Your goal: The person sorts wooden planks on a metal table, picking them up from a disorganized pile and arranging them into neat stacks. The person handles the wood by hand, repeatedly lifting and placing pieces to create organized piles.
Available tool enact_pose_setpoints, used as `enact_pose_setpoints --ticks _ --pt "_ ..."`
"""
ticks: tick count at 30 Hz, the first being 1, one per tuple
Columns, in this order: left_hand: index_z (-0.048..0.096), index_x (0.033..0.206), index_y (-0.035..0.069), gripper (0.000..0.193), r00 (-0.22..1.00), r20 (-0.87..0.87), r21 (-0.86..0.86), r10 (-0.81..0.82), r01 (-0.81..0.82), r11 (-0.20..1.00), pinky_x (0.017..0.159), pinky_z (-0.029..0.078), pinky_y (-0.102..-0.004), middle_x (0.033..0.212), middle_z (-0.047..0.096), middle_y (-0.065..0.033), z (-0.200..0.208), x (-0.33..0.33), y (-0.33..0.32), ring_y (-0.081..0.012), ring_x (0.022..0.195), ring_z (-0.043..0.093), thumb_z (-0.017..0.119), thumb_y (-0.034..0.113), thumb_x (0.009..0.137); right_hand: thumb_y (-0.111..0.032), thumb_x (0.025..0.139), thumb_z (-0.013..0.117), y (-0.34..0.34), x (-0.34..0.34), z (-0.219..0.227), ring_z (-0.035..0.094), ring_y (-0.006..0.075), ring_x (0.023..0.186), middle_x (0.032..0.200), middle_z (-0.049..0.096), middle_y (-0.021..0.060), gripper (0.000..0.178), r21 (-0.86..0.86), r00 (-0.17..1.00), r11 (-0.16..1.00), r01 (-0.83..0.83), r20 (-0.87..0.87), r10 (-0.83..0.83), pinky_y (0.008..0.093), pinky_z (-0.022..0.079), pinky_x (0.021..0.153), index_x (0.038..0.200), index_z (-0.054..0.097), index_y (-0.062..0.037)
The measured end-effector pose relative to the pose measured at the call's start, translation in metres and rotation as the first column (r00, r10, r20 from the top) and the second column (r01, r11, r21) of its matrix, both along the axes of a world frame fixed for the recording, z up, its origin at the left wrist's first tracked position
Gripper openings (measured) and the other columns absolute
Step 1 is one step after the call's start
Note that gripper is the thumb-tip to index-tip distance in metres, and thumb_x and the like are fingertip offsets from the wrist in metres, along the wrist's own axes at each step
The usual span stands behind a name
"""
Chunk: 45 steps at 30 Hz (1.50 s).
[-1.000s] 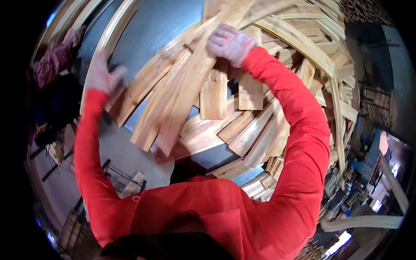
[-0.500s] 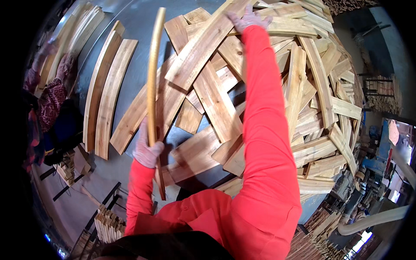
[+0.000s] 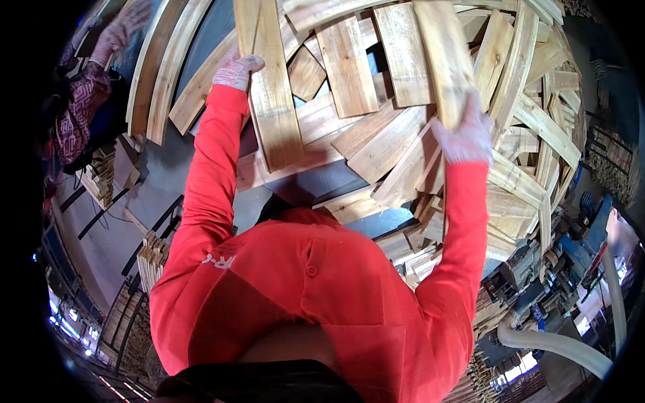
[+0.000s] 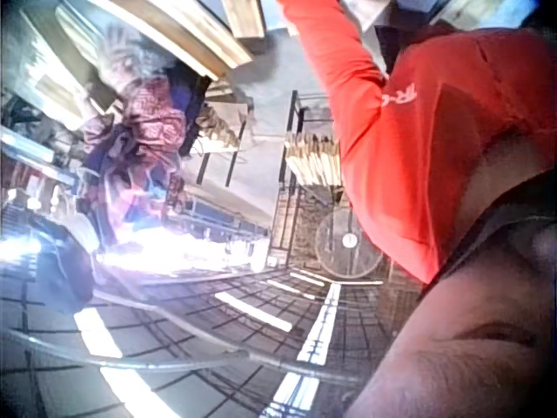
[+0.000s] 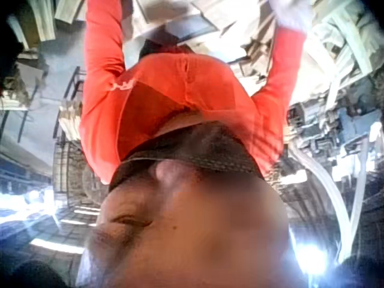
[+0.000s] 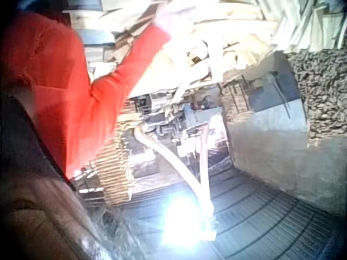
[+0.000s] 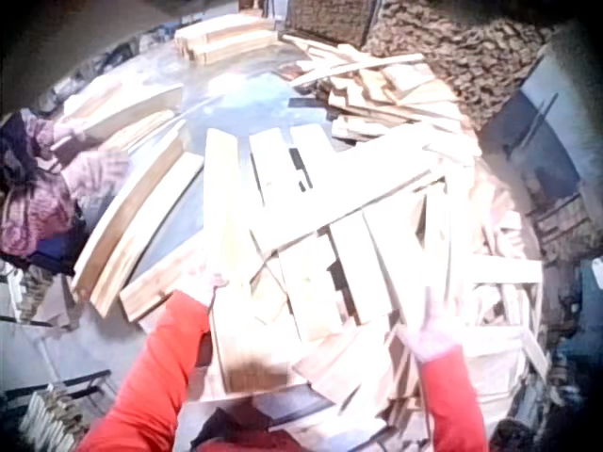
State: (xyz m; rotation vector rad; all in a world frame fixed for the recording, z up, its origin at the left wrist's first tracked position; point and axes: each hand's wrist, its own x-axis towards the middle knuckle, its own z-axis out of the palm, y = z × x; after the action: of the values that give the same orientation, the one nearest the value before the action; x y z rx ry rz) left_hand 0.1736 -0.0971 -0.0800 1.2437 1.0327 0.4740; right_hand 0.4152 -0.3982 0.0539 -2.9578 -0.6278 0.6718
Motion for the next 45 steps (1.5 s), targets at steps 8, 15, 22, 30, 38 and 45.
enact_pose_setpoints --ticks 8,15,22,30,38,45 --pt "0.051 0.128 0.002 0.053 0.962 0.242 -0.023 0.123 -0.121 0.992 0.079 0.051 -0.0298 0.099 0.063 -0.0058 0.035 -0.026 -0.092 -0.0172 0.083 0.061 0.060 0.009 0.076 -0.027 0.083 0.069 -0.082 -0.019 -0.011 0.058 0.0212 0.090 0.109 0.054 0.0116 0.064 0.818 0.984 0.555 0.151 -0.073 -0.161 0.0315 0.052 0.073 0.135 0.039 -0.0040" --pt "0.045 0.134 0.001 0.064 0.958 0.185 -0.192 -0.221 0.256 0.947 0.088 0.050 -0.0330 0.113 0.062 -0.0081 0.046 -0.056 -0.147 -0.0190 0.101 0.061 0.074 0.018 0.079 -0.039 0.079 0.072 0.102 -0.143 -0.102 0.041 0.0398 0.127 0.125 0.053 0.0268 0.073 0.783 0.932 0.507 -0.360 0.281 0.228 0.0457 0.033 0.107 0.136 0.045 -0.0021" --pt "0.049 0.128 0.003 0.050 0.955 0.180 -0.230 0.235 -0.191 0.954 0.087 0.051 -0.0342 0.110 0.063 -0.0107 0.050 -0.119 -0.138 -0.0218 0.097 0.062 0.067 0.007 0.082 -0.052 0.069 0.075 0.131 -0.104 -0.098 0.039 0.0402 0.129 0.150 0.022 0.0216 0.111 0.009 0.949 0.957 -0.291 0.127 0.288 0.0452 0.039 0.103 0.150 0.011 -0.0120" --pt "0.057 0.121 0.002 0.047 0.993 -0.115 0.091 0.020 -0.010 0.996 0.080 0.051 -0.0346 0.104 0.067 -0.0115 0.034 -0.126 -0.080 -0.0221 0.088 0.064 0.072 0.015 0.078 -0.022 0.074 0.072 0.054 -0.084 -0.051 0.056 0.0402 0.111 0.124 0.052 0.0259 0.081 0.260 -0.234 0.584 0.769 -0.735 0.636 0.0500 0.047 0.097 0.139 0.033 0.0058" --pt "0.058 0.120 0.002 0.049 0.976 -0.128 -0.140 -0.177 0.159 0.977 0.076 0.052 -0.0338 0.096 0.067 -0.0111 -0.050 -0.123 -0.084 -0.0213 0.081 0.064 0.074 0.013 0.075 -0.024 0.076 0.072 -0.021 -0.134 -0.016 0.061 0.0311 0.103 0.120 0.058 0.0197 0.076 0.348 -0.061 0.510 0.787 -0.778 0.625 0.0430 0.051 0.091 0.137 0.037 0.0056" --pt "0.050 0.130 0.001 0.056 0.970 -0.066 -0.097 -0.235 0.228 0.969 0.083 0.051 -0.0328 0.102 0.066 -0.0105 -0.014 -0.135 -0.092 -0.0199 0.090 0.064 0.071 0.015 0.079 -0.028 0.099 0.049 -0.046 -0.189 -0.082 0.052 0.0195 0.117 0.125 0.058 0.0127 0.043 0.858 0.825 0.489 0.160 -0.388 0.410 0.0331 0.041 0.101 0.132 0.049 -0.0004"
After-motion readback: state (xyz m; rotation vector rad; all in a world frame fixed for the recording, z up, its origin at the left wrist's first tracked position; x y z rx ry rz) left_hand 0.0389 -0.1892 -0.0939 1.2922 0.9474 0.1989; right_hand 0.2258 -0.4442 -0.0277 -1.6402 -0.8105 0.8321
